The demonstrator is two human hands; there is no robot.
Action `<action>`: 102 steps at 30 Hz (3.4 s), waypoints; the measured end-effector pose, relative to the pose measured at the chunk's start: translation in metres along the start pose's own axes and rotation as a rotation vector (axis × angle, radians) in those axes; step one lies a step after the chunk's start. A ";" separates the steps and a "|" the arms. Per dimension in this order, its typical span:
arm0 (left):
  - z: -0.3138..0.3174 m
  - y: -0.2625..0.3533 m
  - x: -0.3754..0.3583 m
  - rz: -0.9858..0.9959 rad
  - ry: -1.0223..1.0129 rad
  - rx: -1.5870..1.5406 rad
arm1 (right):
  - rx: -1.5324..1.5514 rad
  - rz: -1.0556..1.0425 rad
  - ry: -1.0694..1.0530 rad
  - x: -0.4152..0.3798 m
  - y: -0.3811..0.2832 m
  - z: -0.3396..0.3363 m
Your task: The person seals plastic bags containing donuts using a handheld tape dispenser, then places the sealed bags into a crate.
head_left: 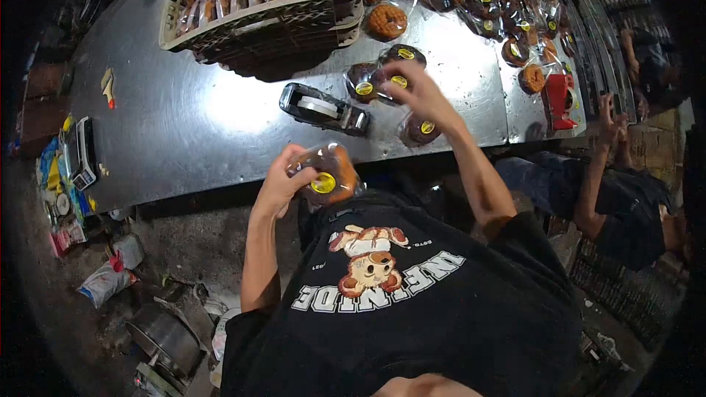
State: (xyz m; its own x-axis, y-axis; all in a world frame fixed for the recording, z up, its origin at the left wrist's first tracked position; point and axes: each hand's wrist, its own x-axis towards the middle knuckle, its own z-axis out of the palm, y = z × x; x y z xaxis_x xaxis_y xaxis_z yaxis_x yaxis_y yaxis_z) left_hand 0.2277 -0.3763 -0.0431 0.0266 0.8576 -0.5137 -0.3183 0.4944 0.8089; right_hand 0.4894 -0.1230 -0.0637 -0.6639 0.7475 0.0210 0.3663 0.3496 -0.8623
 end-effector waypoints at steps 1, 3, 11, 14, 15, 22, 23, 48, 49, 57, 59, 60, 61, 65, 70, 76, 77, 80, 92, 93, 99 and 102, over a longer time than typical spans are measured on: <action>-0.006 -0.012 -0.005 -0.004 0.056 -0.178 | -0.331 -0.024 0.093 0.007 0.015 -0.004; -0.011 -0.018 -0.018 -0.013 0.150 -0.374 | -0.736 -0.053 0.176 0.019 0.058 -0.008; 0.035 0.006 0.000 0.264 0.198 -0.420 | 0.434 0.413 0.307 0.023 0.105 -0.066; 0.058 0.008 0.006 0.340 0.229 -0.316 | 0.813 0.464 0.357 -0.016 0.071 -0.077; 0.063 0.007 0.011 0.363 0.214 -0.262 | 0.889 0.434 0.370 -0.026 0.062 -0.079; 0.118 -0.002 0.050 0.193 0.062 -0.195 | 0.815 0.155 0.361 -0.083 -0.035 -0.061; 0.129 -0.002 0.050 0.189 0.058 -0.154 | 0.706 0.139 0.351 -0.093 -0.051 -0.059; 0.150 -0.085 -0.021 0.230 0.569 -0.650 | 0.383 0.607 -0.094 -0.090 0.155 -0.048; 0.144 -0.082 -0.021 0.242 0.566 -0.648 | 0.608 0.607 -0.109 -0.083 0.121 -0.063; 0.080 -0.052 -0.013 0.335 0.398 -0.440 | -0.338 0.624 -0.471 0.033 0.074 -0.047; 0.063 -0.042 -0.015 0.353 0.427 -0.401 | -0.488 0.591 -0.325 0.033 0.089 -0.025; 0.056 -0.039 -0.014 0.357 0.445 -0.386 | -0.430 0.594 -0.284 0.026 0.088 -0.023; 0.047 -0.036 -0.015 0.372 0.435 -0.397 | -0.246 0.548 -0.212 0.017 0.098 -0.019; 0.014 -0.027 -0.012 0.285 0.461 -0.482 | -0.305 0.050 -0.110 -0.014 0.105 -0.029; -0.020 -0.014 0.008 0.234 0.459 -0.408 | 0.023 0.413 -0.109 -0.017 0.046 -0.080; -0.035 0.004 0.024 0.248 0.470 -0.393 | 0.563 0.608 0.143 -0.046 0.069 -0.063; -0.034 0.006 0.026 0.233 0.494 -0.411 | 0.451 0.544 0.123 -0.037 0.080 -0.057; -0.030 0.013 0.027 0.210 0.462 -0.404 | 0.148 0.456 -0.180 -0.003 0.049 -0.048; -0.023 -0.023 -0.024 0.218 0.607 -0.529 | -0.843 0.054 -0.703 0.077 0.092 -0.040; -0.023 -0.031 -0.027 0.230 0.630 -0.559 | -0.847 0.079 -0.692 0.073 0.082 -0.044; -0.003 -0.049 -0.035 0.257 0.768 -0.640 | -0.726 -0.119 -0.506 0.023 0.108 -0.050; 0.009 -0.057 -0.029 0.256 0.788 -0.685 | -0.903 -0.243 -0.421 -0.002 0.089 -0.048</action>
State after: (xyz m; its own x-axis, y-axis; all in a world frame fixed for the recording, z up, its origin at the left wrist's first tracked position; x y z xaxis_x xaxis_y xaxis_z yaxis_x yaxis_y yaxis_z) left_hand 0.2540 -0.4280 -0.0716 -0.6570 0.4700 -0.5895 -0.6975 -0.0823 0.7118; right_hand 0.5545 -0.0658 -0.1159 -0.8969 0.4017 -0.1852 0.4300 0.8899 -0.1520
